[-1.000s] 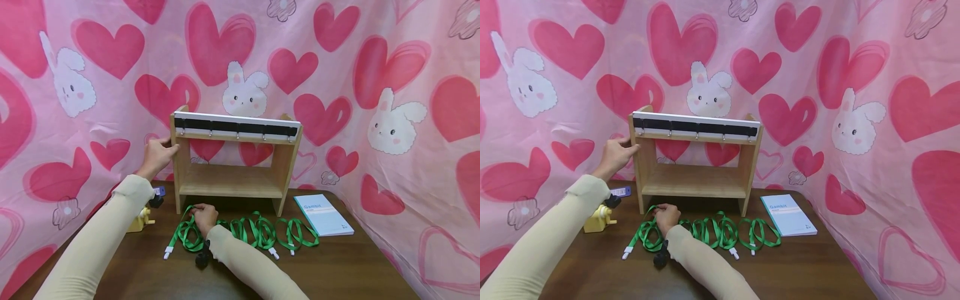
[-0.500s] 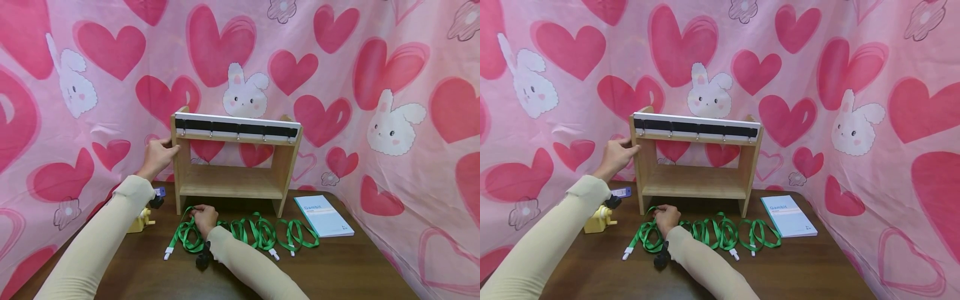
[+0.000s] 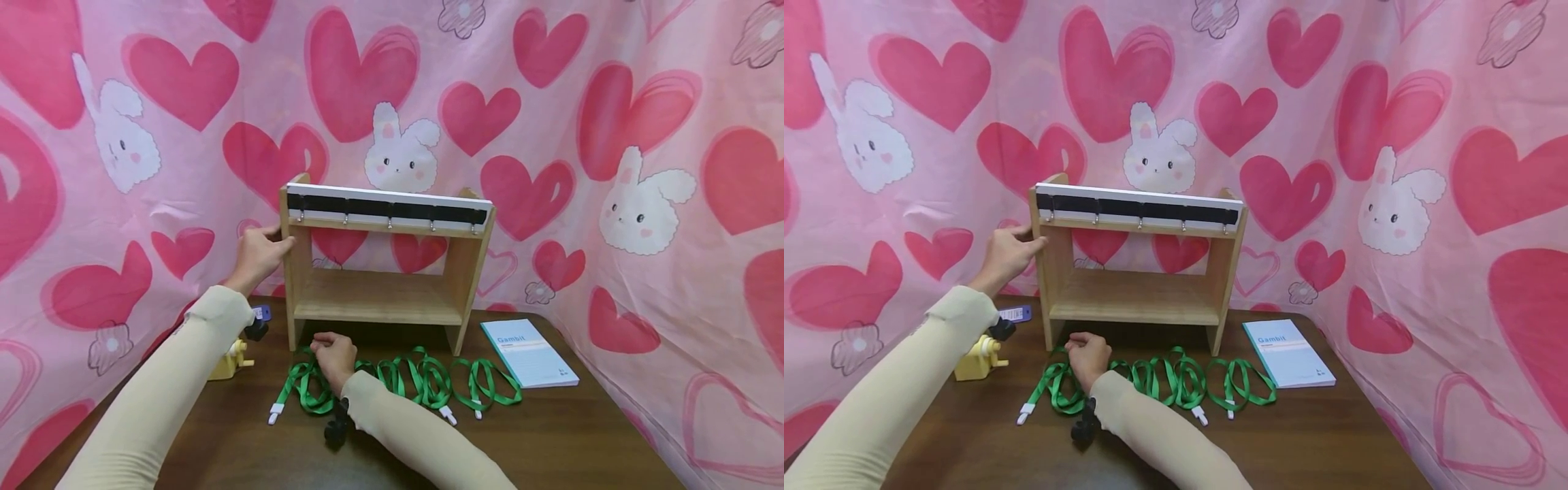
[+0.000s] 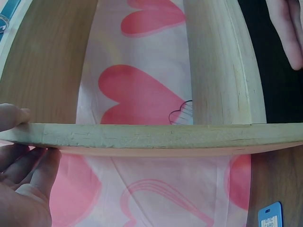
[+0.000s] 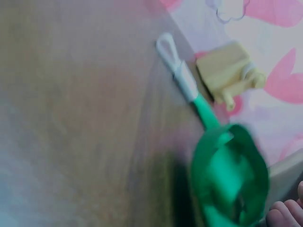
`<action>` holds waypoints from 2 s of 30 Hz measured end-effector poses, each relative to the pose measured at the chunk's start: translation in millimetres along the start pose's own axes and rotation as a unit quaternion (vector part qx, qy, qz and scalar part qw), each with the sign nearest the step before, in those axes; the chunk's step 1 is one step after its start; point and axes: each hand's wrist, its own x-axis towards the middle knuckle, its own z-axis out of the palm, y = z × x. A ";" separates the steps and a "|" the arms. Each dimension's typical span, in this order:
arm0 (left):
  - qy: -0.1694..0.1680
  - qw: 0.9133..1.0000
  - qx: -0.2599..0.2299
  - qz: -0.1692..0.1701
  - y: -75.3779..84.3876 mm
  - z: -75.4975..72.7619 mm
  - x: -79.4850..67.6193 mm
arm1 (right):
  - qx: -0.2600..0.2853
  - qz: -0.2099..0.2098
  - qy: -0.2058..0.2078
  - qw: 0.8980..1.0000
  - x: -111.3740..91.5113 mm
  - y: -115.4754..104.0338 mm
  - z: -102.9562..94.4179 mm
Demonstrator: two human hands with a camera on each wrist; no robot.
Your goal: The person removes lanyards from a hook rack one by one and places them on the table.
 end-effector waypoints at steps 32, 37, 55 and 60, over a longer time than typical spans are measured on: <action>0.028 0.999 0.024 0.015 -2.7 3.2 3.7 | 0.094 -0.083 -0.202 0.971 -22.8 -68.3 -180.0; 0.019 1.000 0.012 0.012 -2.4 2.5 2.9 | 0.080 -0.094 -0.185 0.975 -19.2 -73.3 -209.7; 0.008 1.000 0.014 0.009 -1.4 0.7 -0.1 | 0.082 -0.117 -0.088 0.986 7.8 -85.7 -292.5; 0.011 1.000 0.015 0.011 -1.7 1.8 1.0 | 0.079 -0.125 -0.060 0.987 17.4 -82.5 -323.5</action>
